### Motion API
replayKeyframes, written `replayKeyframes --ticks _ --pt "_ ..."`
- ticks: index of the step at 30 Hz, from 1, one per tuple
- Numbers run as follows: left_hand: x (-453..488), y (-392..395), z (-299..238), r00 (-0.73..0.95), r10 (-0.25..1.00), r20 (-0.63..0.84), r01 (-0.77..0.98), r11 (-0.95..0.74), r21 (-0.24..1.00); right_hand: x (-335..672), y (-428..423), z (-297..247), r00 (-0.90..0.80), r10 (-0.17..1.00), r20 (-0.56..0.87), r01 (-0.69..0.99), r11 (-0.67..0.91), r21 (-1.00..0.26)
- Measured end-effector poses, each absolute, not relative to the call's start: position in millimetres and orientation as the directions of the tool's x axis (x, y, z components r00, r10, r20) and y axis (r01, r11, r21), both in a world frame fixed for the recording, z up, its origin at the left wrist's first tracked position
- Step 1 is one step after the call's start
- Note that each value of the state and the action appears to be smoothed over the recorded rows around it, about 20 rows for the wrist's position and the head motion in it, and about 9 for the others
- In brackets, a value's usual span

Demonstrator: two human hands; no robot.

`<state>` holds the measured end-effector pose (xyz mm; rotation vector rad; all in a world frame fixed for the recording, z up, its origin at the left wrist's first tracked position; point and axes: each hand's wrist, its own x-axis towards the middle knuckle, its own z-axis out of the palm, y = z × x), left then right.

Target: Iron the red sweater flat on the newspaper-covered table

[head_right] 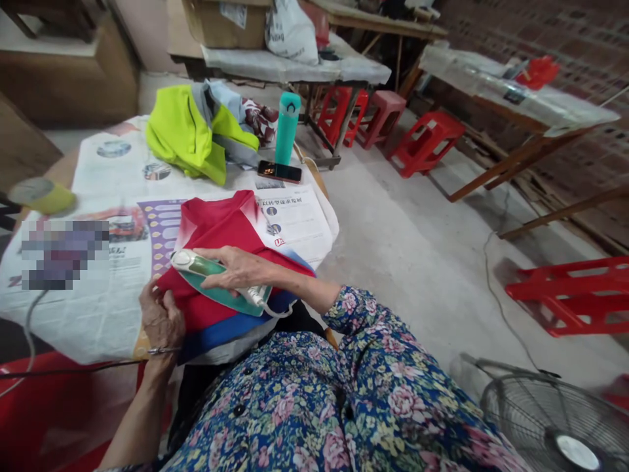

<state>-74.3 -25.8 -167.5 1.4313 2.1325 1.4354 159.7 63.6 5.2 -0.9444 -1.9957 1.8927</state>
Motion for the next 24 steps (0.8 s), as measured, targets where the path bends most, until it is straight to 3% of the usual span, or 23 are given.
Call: replayKeyframes --ticks 7,14,20,22,24 --pt "-88 -13 -157 -0.507 0.808 0.298 0.639 0.12 0.76 188 52 0 -0.826 0.466 -0.319 0.372 0.023 -0.928" --pt "-94 7 -126 -0.526 0.781 0.338 0.751 0.239 0.616 218 31 -9 -0.68 0.671 -0.296 0.342 -0.068 -0.937" --pt "-55 51 -62 -0.55 0.792 0.266 0.589 0.142 0.796 234 21 -19 -0.743 0.626 -0.236 0.331 0.038 -0.943" --pt "-31 79 -37 -0.451 0.868 0.21 0.451 0.019 0.892 234 19 -20 -0.756 0.627 -0.186 0.313 0.097 -0.945" --pt "-12 105 -16 -0.306 0.932 0.193 0.506 -0.012 0.862 233 16 -20 -0.756 0.634 -0.162 0.31 0.129 -0.942"
